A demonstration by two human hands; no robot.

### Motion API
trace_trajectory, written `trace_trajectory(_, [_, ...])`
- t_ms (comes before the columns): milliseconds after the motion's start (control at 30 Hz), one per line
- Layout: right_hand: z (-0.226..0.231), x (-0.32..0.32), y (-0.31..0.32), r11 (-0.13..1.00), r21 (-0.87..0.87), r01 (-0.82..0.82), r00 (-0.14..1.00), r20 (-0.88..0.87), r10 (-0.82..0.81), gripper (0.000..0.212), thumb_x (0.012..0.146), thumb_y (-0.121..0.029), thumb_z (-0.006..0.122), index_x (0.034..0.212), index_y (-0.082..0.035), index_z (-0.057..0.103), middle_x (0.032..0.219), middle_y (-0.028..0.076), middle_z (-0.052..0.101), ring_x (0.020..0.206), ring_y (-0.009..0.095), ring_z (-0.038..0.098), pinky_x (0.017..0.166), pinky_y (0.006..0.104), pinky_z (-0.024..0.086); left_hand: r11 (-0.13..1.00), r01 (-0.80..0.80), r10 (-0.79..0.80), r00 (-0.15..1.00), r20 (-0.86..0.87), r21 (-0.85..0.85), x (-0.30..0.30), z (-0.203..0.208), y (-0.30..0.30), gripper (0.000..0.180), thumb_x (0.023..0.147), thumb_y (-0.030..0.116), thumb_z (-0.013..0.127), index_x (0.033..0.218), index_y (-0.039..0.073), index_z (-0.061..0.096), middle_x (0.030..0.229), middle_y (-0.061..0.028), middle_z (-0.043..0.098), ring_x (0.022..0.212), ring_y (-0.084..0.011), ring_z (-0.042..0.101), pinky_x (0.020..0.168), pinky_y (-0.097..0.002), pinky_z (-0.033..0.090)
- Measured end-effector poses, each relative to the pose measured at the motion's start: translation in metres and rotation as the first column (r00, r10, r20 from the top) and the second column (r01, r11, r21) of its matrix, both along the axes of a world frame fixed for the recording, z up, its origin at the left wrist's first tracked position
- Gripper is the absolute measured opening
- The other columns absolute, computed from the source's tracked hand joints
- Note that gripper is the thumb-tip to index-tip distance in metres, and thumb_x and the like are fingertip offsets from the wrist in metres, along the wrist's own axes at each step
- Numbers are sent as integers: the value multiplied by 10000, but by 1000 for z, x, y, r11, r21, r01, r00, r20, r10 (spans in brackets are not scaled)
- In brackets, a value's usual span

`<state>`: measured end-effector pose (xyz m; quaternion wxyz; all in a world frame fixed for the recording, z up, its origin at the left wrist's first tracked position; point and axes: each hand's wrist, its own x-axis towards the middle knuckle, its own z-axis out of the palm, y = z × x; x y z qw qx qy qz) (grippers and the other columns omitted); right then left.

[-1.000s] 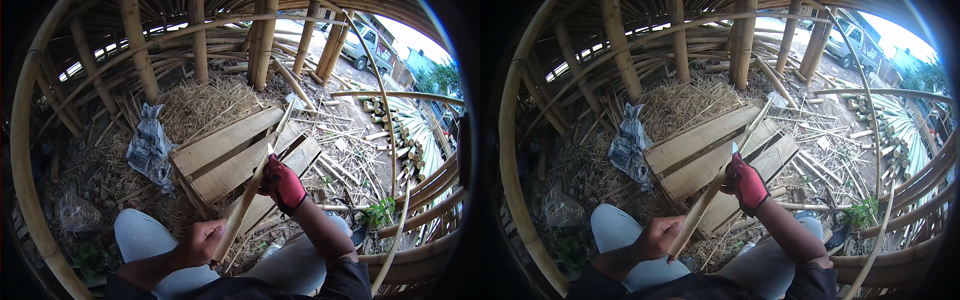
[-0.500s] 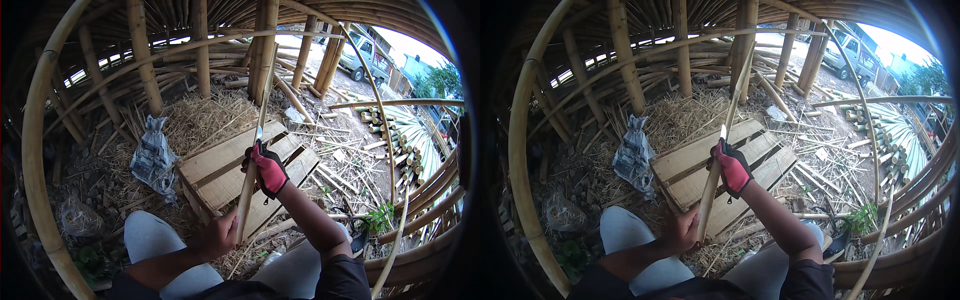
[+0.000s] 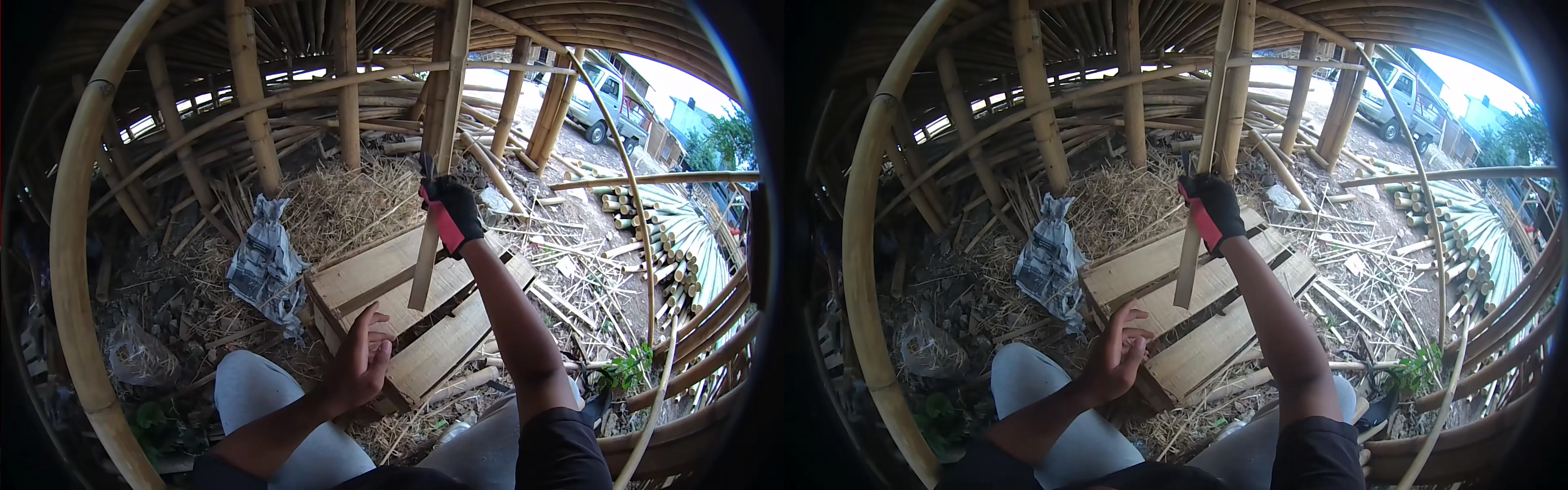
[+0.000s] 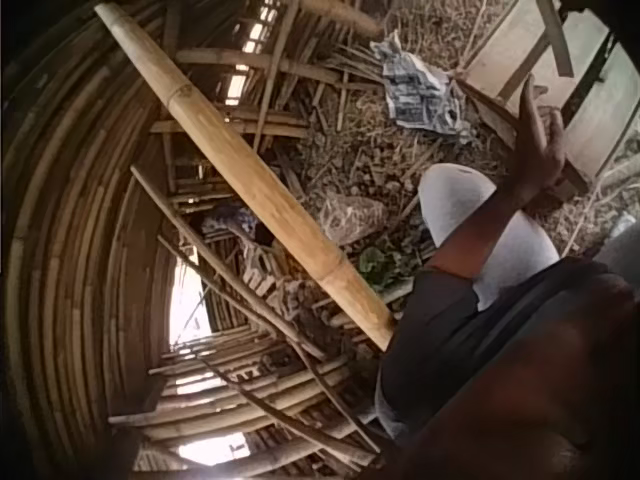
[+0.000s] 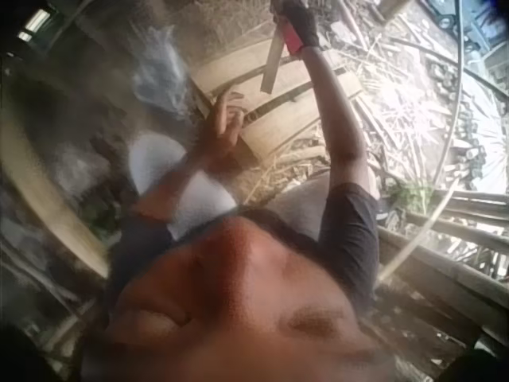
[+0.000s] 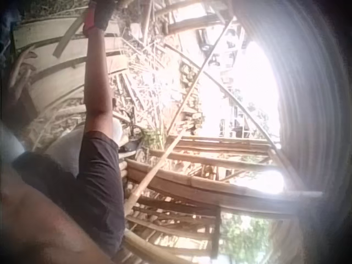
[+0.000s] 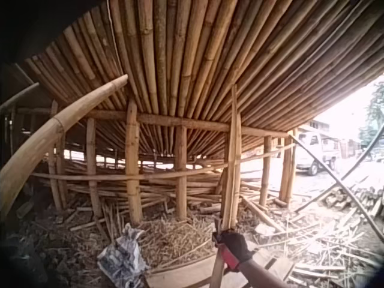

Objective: The person peels and shaves a thin strip of bamboo with a knife while holding it against a wooden crate.

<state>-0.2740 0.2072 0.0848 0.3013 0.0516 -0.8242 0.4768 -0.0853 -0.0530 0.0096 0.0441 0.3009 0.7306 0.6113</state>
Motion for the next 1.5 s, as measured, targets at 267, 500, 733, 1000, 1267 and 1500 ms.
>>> trace_trajectory(267, [-30,-11,-31,952,266,153,987,-83,-135,289,946,-357,611,937,-86,711,861,174,698,850,362,689,733,430,529,999,-46,46,999,1,-2,-9,-3,-19,601,1040,141,464,1546,6,168,1427,-218,407,1162,-256,597,862,-364,584])
trace_trajectory(500, [-43,-5,-42,955,278,105,994,-35,-99,250,964,-336,582,985,-118,703,904,156,709,879,365,692,744,468,533,995,-98,98,995,14,-6,-13,3,-29,571,1043,150,468,1537,24,209,1412,-209,416,1167,-263,597,861,-369,587])
trace_trajectory(733, [-44,1,-16,941,328,80,993,-103,-49,238,955,-344,608,974,-129,710,867,139,697,839,346,698,696,431,544,994,-107,106,994,17,30,-30,-3,-31,558,1041,135,463,1530,37,212,1403,-201,421,1166,-258,599,851,-371,586])
trace_trajectory(1000, [-36,36,57,837,441,323,944,-214,-252,199,962,-320,614,1005,-161,724,873,78,716,812,292,713,684,394,552,993,-117,117,993,-6,13,-36,-2,-29,569,1048,179,450,1536,21,203,1424,-216,419,1171,-259,603,860,-380,585])
trace_trajectory(1267, [-61,97,138,810,517,277,944,11,-330,286,915,-417,685,930,-133,705,832,90,657,763,296,687,651,427,529,994,-108,108,994,-27,-8,-25,2,-21,562,1054,185,460,1537,48,208,1436,-208,419,1193,-272,597,855,-383,569])
trace_trajectory(1500, [-78,126,151,684,693,230,955,-25,-296,213,888,-364,713,840,-157,710,801,43,652,745,268,685,654,398,529,988,-134,126,987,-100,-74,-24,-2,-11,555,1021,122,478,1518,18,251,1441,-203,419,1222,-277,581,888,-394,551])
